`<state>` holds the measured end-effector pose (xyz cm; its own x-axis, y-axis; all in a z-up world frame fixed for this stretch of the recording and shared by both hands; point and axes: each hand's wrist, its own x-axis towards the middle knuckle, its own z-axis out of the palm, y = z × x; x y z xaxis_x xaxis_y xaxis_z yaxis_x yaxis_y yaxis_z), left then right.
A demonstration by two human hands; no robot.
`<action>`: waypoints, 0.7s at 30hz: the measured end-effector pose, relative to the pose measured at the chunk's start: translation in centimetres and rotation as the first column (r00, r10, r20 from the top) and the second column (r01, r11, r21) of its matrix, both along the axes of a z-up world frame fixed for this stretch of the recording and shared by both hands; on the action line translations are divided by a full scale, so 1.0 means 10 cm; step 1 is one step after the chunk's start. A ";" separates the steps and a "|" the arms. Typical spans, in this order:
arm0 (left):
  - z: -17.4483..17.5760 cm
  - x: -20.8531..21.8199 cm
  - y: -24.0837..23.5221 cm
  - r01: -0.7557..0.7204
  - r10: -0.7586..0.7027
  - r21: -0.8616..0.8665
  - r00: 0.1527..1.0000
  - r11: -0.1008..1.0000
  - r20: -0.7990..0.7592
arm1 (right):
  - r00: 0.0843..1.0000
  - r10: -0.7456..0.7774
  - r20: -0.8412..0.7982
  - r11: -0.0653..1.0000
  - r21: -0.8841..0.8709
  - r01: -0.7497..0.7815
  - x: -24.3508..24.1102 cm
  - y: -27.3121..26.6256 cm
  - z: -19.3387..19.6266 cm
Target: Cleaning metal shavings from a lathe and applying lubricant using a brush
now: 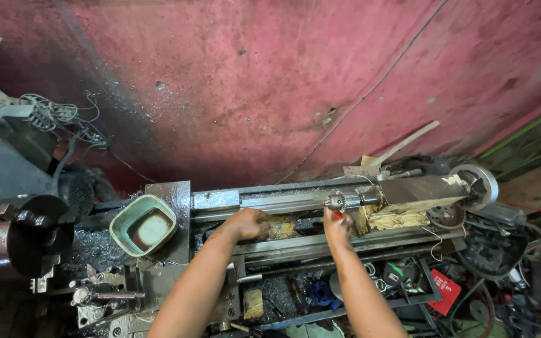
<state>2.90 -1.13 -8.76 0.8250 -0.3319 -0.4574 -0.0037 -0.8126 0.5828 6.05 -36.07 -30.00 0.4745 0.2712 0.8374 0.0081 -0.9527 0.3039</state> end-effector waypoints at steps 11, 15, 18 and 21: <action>0.21 -0.24 -0.39 -0.111 0.061 0.445 0.990 0.888 0.124 | 0.897 0.273 -0.348 0.779 0.628 0.006 -0.21 0.85 1.23; 0.12 -0.23 -0.52 -0.183 0.272 0.576 0.959 0.797 -0.072 | 0.801 0.477 -0.361 0.767 0.616 -0.179 -0.09 1.27 1.28; -0.37 -0.02 -0.55 -0.285 0.428 0.639 0.901 0.714 -0.076 | 0.592 0.350 -0.726 0.814 0.548 0.192 0.06 1.68 1.34; -0.60 -0.07 -0.78 -0.380 0.532 0.710 0.847 0.593 0.008 | 0.529 0.462 -0.712 0.723 0.648 0.241 0.01 2.09 1.74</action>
